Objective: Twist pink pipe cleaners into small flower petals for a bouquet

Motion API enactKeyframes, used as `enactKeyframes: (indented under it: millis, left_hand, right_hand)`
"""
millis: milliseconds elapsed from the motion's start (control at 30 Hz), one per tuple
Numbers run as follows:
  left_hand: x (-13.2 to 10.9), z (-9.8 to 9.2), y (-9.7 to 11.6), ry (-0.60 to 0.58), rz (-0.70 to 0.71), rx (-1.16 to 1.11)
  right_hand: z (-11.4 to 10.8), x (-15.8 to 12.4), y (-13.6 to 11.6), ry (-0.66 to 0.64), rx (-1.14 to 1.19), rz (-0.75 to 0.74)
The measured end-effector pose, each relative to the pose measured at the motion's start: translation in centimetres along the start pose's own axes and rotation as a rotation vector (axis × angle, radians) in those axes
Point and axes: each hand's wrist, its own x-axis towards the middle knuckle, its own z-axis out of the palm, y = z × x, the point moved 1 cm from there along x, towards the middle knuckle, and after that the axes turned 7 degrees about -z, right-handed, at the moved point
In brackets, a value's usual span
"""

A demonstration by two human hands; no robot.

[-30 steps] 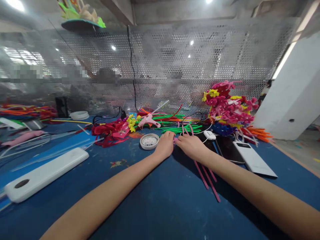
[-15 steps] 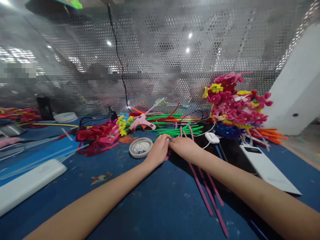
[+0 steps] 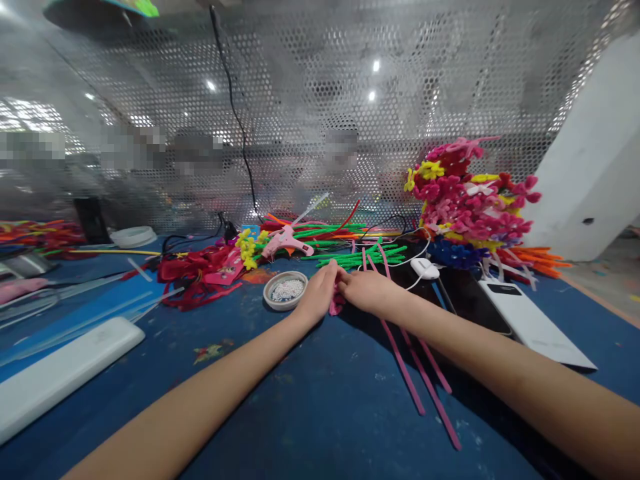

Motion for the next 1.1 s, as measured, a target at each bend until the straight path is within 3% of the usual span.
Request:
enactKeyframes:
  millis: [433,633,767,833,967,1033,1100]
  left_hand:
    - [0.7,-0.1,-0.3,-0.003,-0.052,-0.254]
    - [0.8,-0.1,-0.4,-0.040,-0.042,-0.254]
    - [0.8,-0.2,-0.6,-0.024,-0.040,-0.208]
    - [0.8,-0.2,-0.6,-0.026,-0.033,-0.164]
    - [0.6,-0.1,-0.4,-0.066,0.008,-0.017]
    - [0.3,0.1,-0.1,-0.084,0.038,0.093]
    - [-0.2,0.4,0.2,-0.092,0.078,0.223]
  right_hand:
    - [0.1,-2.2,0.7,0.176,-0.108,-0.058]
    - [-0.7,-3.0,1.0,0.312,-0.156,-0.190]
    - [-0.6,-3.9,1.1,0.399,-0.158,-0.183]
    - [-0.5,-4.5,2.0,0.452,-0.160,-0.051]
    - [0.4,-5.4,5.2,0.542,-0.186,0.485]
    - [1.2,-6.0,6.6,0.534,-0.187,0.696]
    - [2.0,-6.4,7.4,0.503,-0.171,0.810]
